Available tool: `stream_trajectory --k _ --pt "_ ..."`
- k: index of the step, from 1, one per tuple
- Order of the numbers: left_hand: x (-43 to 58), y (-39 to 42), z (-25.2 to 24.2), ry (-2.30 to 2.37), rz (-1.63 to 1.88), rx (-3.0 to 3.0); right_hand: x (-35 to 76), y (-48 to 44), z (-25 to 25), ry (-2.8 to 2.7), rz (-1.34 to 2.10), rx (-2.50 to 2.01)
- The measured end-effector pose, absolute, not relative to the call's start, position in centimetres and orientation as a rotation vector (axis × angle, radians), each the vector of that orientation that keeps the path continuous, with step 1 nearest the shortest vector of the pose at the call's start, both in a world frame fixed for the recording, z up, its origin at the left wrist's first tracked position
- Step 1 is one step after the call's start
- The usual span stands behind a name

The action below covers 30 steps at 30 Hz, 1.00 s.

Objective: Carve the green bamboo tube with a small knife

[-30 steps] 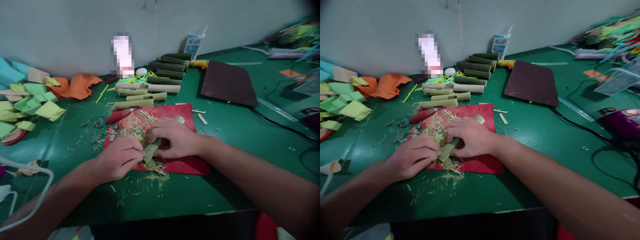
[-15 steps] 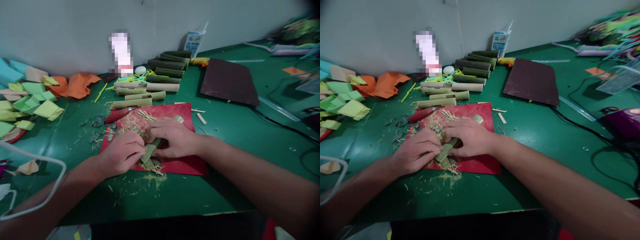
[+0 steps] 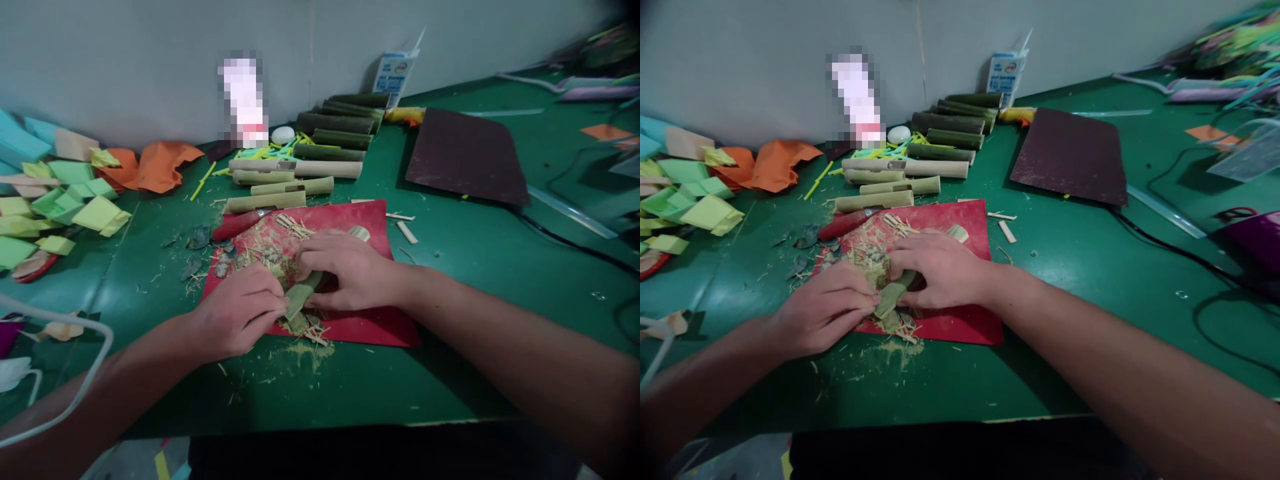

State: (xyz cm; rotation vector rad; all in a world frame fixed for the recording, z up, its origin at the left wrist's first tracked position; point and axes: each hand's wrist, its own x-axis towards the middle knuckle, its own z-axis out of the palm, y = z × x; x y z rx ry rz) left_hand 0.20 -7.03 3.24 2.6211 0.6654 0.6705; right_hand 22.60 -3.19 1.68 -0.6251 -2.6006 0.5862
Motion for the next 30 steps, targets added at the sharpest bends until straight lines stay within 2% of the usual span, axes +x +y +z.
stream_trajectory --k 30 --pt "0.07 -7.68 3.29 0.743 0.710 2.626 22.73 -2.55 1.75 -2.620 0.639 -0.551"
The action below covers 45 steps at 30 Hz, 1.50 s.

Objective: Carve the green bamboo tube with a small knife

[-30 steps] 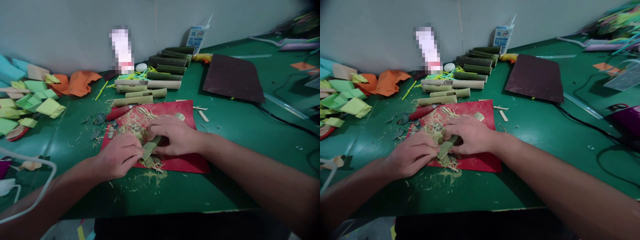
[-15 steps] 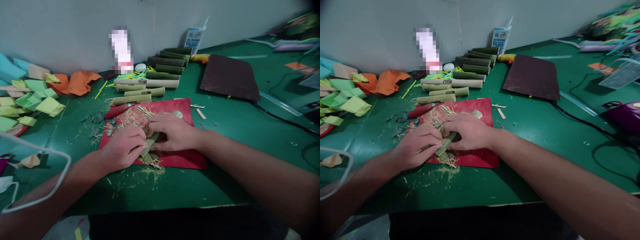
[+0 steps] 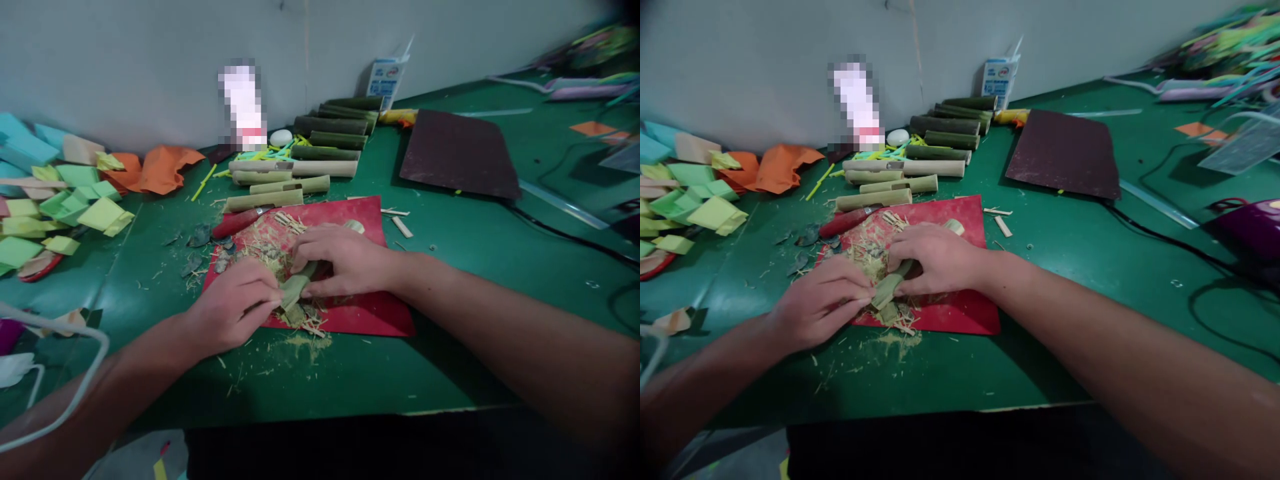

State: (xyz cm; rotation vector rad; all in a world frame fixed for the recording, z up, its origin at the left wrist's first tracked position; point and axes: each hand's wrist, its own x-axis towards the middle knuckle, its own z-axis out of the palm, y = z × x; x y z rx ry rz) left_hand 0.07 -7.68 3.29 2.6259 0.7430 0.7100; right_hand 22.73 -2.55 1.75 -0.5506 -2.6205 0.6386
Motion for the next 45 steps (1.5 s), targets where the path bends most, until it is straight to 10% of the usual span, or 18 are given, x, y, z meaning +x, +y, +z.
stream_trajectory --k 45 --pt "-0.2 -8.2 2.8 0.737 0.712 2.663 22.8 -2.8 1.8 -2.601 0.557 -0.535"
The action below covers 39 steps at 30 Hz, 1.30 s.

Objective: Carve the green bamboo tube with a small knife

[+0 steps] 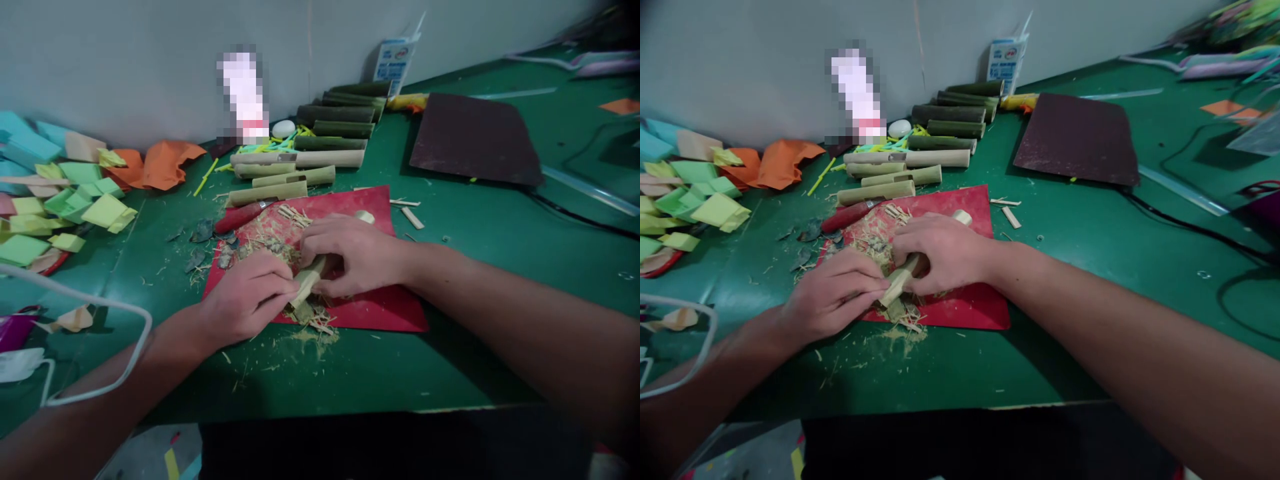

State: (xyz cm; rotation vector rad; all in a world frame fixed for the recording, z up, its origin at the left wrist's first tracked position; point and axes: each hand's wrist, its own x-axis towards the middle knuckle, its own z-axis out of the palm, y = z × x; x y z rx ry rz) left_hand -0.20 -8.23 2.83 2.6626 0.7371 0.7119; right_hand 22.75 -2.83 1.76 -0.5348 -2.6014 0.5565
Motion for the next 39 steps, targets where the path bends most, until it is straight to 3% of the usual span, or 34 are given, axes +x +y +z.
stream_trajectory --k 39 --pt "0.2 -8.7 2.6 0.821 0.741 2.669 22.7 -2.7 2.1 -2.620 0.588 -0.594"
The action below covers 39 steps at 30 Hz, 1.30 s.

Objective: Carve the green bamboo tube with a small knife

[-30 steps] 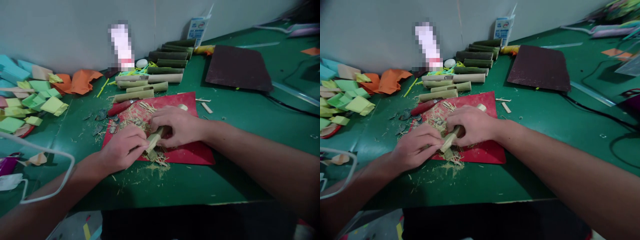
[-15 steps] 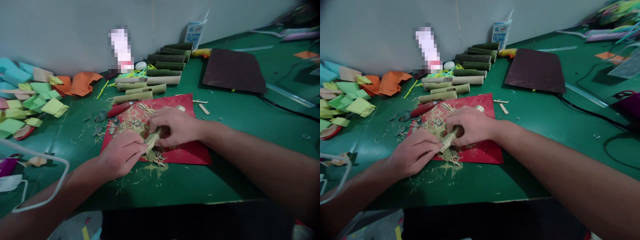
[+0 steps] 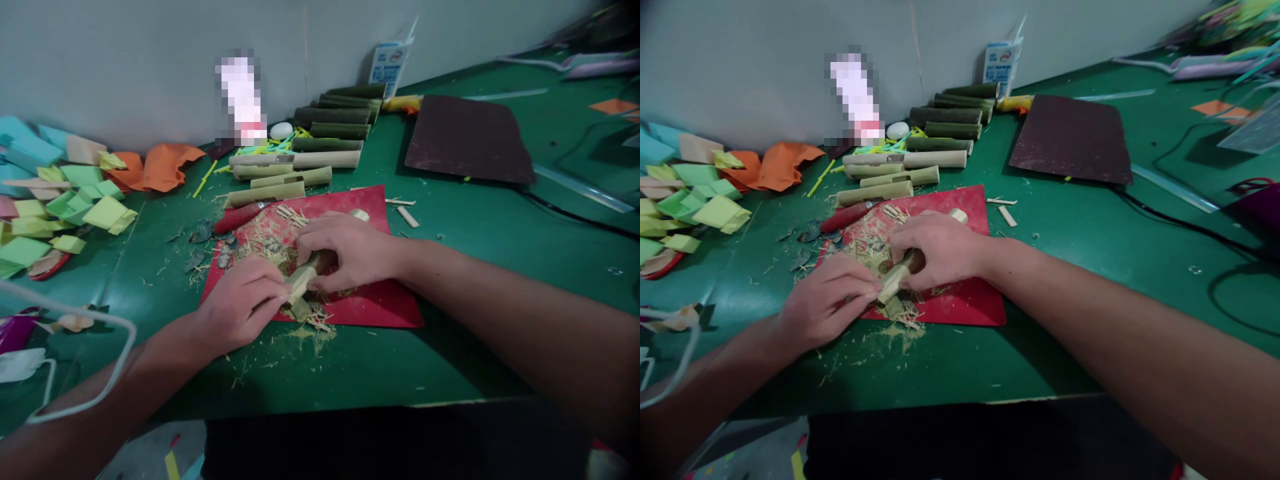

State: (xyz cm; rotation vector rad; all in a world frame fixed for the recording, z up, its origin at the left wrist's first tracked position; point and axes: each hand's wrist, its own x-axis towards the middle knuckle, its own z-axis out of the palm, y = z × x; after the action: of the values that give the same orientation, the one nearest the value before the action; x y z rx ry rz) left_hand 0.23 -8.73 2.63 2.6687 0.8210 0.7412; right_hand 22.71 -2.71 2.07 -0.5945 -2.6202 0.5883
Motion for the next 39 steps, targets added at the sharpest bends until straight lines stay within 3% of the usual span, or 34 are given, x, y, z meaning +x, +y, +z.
stream_trajectory --k 33,39 --pt "0.7 -7.9 3.1 0.726 0.688 2.626 22.9 -2.8 2.0 -2.602 0.630 -0.608" --pt "0.9 -7.1 3.3 1.029 0.739 2.287 22.9 -3.0 2.2 -2.620 0.614 -0.645"
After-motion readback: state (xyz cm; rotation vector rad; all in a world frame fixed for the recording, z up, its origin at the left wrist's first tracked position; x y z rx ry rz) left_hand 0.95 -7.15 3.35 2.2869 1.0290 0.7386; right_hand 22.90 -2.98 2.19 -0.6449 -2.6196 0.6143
